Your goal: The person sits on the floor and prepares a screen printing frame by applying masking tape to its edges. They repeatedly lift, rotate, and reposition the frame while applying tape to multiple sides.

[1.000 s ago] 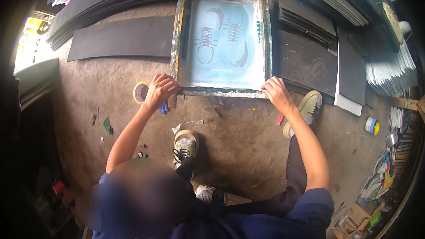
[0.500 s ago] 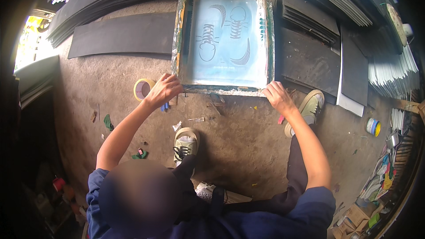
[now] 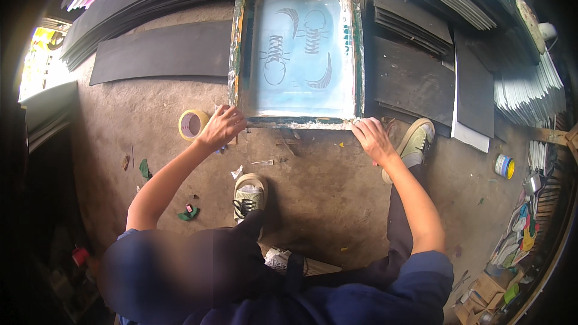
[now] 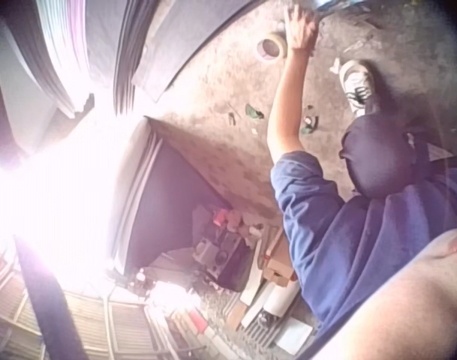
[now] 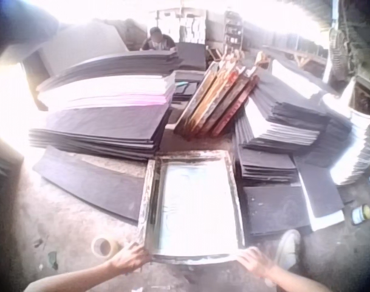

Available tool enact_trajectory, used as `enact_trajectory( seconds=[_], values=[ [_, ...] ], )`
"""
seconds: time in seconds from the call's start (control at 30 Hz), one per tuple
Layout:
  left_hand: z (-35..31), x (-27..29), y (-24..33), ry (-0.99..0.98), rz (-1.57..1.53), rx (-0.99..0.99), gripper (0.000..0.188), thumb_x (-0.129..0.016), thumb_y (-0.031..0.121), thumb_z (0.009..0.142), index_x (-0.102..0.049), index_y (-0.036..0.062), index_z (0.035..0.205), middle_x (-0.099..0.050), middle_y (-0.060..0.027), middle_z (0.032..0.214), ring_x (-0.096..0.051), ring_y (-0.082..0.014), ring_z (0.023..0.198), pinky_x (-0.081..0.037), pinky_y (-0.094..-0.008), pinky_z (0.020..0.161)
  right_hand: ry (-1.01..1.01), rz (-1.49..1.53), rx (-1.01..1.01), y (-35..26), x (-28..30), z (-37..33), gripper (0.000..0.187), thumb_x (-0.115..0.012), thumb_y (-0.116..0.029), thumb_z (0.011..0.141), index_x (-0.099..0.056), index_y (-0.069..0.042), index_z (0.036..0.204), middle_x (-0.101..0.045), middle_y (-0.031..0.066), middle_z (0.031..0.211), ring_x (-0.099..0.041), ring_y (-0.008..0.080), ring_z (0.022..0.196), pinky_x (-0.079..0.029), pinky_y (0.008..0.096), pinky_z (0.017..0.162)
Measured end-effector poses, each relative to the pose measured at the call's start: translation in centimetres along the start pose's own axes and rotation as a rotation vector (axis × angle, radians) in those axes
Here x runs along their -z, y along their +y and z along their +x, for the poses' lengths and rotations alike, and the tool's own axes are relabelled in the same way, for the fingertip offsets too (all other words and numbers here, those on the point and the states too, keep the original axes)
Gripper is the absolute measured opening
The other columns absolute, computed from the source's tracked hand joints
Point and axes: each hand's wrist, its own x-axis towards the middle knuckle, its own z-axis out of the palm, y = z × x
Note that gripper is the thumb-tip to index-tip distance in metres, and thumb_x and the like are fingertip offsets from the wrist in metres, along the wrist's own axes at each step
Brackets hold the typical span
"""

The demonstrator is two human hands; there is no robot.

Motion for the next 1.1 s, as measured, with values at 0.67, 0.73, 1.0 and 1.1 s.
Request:
enact_trajectory(
  seconds=[0.67,0.73,1.0,1.1],
  values=[
    [1.8,-3.7,5.5,0.398,-0.347,1.171,0.091,-0.077,0.037,0.062,-0.029,0.0022,0.131,-0.048,-0.0175,0.112,-0.047,-0.0323,0.101,-0.038,-0.0406,0.088,0.031,0.304,-0.376,-16.2,-7.2,13.7,0.06,-0.053,-0.014,0.085,-0.024,0.0,0.136,-0.022,0.0142,0.143,-0.02,0.0235,0.133,-0.017,0.0355,0.111],
    [1.4,-3.8,5.1,0.431,-0.432,1.174,0.085,-0.08,0.028,0.059,-0.036,0.0041,0.128,-0.051,-0.0156,0.108,-0.048,-0.0308,0.1,-0.039,-0.038,0.086,-0.024,0.293,-0.394,-15.0,-6.8,11.4,0.059,-0.049,-0.015,0.087,-0.021,-0.005,0.138,-0.017,0.0124,0.144,-0.014,0.0196,0.135,-0.012,0.0327,0.111],
    [0.0,-5.0,4.2,0.588,-0.686,1.136,0.068,-0.076,0.017,0.066,-0.044,0.0076,0.125,-0.054,-0.0113,0.107,-0.05,-0.0256,0.097,-0.04,-0.0368,0.087,-0.095,-0.025,-0.556,-7.7,-3.8,1.6,0.058,-0.049,-0.018,0.088,-0.023,-0.005,0.138,-0.021,0.0087,0.145,-0.019,0.0186,0.134,-0.016,0.0374,0.11],
    [-0.2,-5.4,4.4,0.583,-0.659,1.121,0.067,-0.074,0.016,0.068,-0.042,0.0073,0.127,-0.053,-0.0123,0.109,-0.049,-0.0265,0.098,-0.039,-0.0363,0.088,-0.093,-0.057,-0.581,-7.4,-2.8,1.2,0.058,-0.051,-0.019,0.087,-0.026,-0.004,0.137,-0.025,0.0085,0.143,-0.023,0.0197,0.133,-0.019,0.0399,0.109]
  ],
)
